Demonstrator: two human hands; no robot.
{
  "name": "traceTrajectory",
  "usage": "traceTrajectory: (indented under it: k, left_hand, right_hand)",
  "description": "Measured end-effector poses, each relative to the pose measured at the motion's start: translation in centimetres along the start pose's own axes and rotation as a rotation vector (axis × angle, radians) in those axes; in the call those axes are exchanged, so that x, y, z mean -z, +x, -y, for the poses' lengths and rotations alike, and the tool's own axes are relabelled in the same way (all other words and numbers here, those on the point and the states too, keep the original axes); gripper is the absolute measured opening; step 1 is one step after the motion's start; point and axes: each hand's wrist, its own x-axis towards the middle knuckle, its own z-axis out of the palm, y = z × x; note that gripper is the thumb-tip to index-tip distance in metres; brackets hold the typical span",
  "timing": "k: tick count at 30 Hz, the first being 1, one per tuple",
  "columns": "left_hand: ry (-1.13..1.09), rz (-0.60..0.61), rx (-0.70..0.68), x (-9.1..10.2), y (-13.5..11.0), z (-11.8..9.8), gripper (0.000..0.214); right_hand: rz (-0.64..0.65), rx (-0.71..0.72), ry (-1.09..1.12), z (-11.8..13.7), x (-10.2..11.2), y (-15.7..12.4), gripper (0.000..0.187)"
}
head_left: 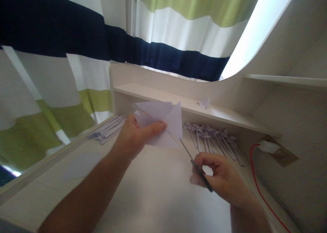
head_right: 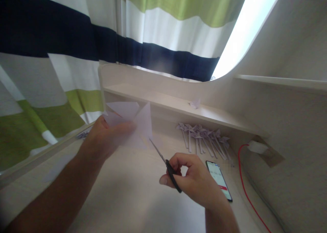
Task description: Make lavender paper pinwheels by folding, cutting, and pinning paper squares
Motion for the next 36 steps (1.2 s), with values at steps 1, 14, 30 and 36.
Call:
traceTrajectory:
  k: [1,14,30,36]
  left_hand:
    - [-0.007,-0.002,-0.002,0.1,0.0,0.0,0.033]
    - [0.493,0.666,0.356,-0.5,0.8,1.4,0.010]
    - [0.192,0.358,0.234,-0.6,2.1,3.0,0.033]
    - [0.014,0.446,0.270,-2.2,1.6,5.4,0.047]
  right_hand:
    - [0.027,0.002,-0.019,-0.1,0.2,0.0,0.029]
    - [-0.500,0.157,0.242,-2.7,1.1,2.1,0.024]
    - [-0.708,0.204,0.202,-2.4,-1.2,2.9,0.014]
    - [-1.013,0.270,0.290,-3.2,-2.9,4.1,0.019]
